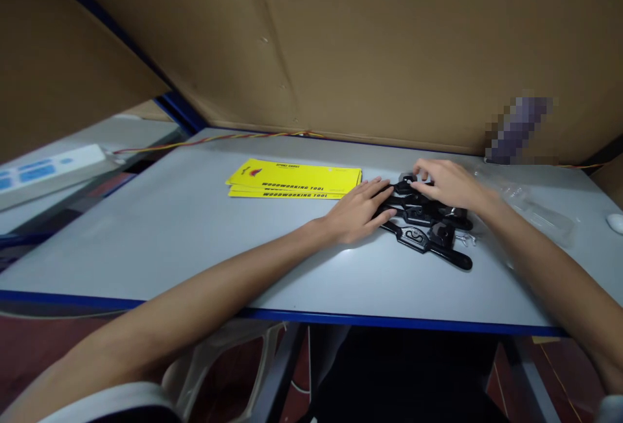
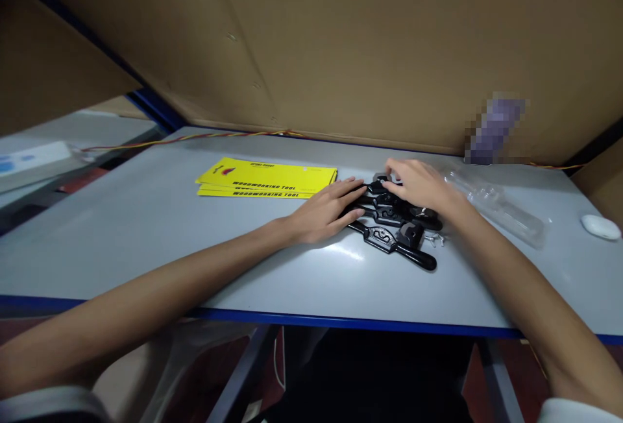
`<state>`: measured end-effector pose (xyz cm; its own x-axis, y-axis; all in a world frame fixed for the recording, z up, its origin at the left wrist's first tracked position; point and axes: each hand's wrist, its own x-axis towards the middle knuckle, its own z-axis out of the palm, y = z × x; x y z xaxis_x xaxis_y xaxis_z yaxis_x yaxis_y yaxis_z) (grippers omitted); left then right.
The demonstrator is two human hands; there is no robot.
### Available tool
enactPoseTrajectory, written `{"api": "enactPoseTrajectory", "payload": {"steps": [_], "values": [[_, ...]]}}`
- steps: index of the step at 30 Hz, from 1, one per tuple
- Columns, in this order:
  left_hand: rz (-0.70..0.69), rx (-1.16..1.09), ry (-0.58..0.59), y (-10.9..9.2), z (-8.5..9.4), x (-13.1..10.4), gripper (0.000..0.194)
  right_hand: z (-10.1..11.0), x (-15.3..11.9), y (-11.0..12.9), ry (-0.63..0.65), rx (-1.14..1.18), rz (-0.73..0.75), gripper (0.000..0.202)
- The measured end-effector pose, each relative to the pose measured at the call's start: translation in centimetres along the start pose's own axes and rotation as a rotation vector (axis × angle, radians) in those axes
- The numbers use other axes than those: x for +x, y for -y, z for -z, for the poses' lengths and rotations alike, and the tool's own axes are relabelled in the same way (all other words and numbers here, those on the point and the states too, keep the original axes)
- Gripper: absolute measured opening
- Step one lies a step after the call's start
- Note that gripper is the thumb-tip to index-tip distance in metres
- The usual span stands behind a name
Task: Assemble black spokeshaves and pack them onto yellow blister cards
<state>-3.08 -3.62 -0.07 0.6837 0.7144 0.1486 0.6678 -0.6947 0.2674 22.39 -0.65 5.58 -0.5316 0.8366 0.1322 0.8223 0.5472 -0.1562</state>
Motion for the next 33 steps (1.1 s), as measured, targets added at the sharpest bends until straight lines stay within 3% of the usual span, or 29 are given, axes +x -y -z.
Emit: {"api": "enactPoseTrajectory", "payload": {"steps": [6, 11, 18, 23, 29, 33], "values": [[0.037, -0.008, 0.051, -0.4, 0.3, 0.3, 0.08, 2.4, 2.7, 4.0, 0.401, -0.399, 0.005, 0.035], [0.037, -0.027, 0.075, -0.3, 0.2, 0.5, 0.08, 3.1, 4.0, 5.2, 0.551, -0.462, -0.024, 0.035], [0.038, -0.067, 0.08, -0.2, 0.2, 0.7, 0.079, 3.0, 3.6, 4.7, 0.554, -0.445, 0.068, 0.035], [0.037, -0.07, 0.088, -0.3, 0.2, 0.7, 0.08, 3.3, 2.9, 2.6, 0.409, -0.333, -0.066, 0.036], [0.03, -0.076, 0.056, -0.3, 0.1, 0.6, 0.08, 3.0, 1.9, 2.3, 0.479, -0.371, 0.035, 0.035], [0.034, -0.066, 0.057, -0.3, 0.2, 0.6, 0.08, 2.6, 1.6, 2.3, 0.349, -0.357, 0.031, 0.034]]}}
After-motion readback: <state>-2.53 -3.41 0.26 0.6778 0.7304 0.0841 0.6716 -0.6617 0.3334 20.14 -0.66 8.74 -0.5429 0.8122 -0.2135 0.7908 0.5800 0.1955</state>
